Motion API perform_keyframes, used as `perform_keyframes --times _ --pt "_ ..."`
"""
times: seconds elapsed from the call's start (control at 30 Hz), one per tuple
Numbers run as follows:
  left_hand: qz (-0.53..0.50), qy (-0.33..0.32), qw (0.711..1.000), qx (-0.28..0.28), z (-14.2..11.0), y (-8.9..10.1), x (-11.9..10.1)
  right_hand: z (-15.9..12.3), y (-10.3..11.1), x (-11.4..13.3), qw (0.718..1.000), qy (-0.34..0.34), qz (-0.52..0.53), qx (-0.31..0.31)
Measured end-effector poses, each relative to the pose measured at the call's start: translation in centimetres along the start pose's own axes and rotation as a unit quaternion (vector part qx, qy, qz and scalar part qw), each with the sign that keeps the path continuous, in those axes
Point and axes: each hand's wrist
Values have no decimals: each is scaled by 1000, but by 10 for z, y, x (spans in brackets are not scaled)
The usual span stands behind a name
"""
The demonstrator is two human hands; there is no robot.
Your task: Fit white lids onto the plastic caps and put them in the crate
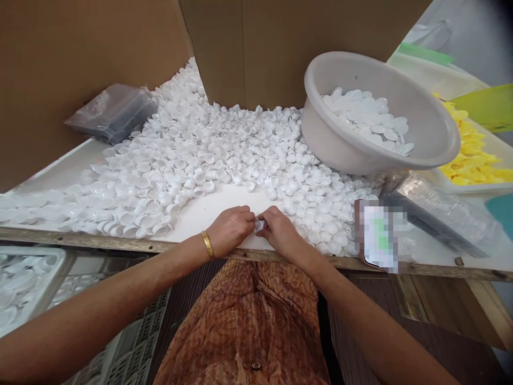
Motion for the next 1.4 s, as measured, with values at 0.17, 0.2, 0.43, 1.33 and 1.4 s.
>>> perform_keyframes --times 0.17,0.2,0.43,1.33,1.4 --pt "21 -40 998 42 9 12 4 -1 -3 -2 1000 1 28 -15" --pt "20 -46 997 51 12 14 4 -1 -3 -3 999 1 30 -16" --pt "6 -24 999 44 15 12 1 -3 3 -3 998 0 58 -2" --pt "-70 158 969 -177 -38 9 1 -26 34 2 980 -50 83 -173" --pt "-69 258 940 -211 -77 25 16 -42 57 -11 972 -78 43 -219"
Point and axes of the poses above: each hand's wrist, its own z-axis towards the middle knuckle, its own y-axis out of the back of the hand, x = y × z, and after that the axes turned 4 degrees about x, right-handed
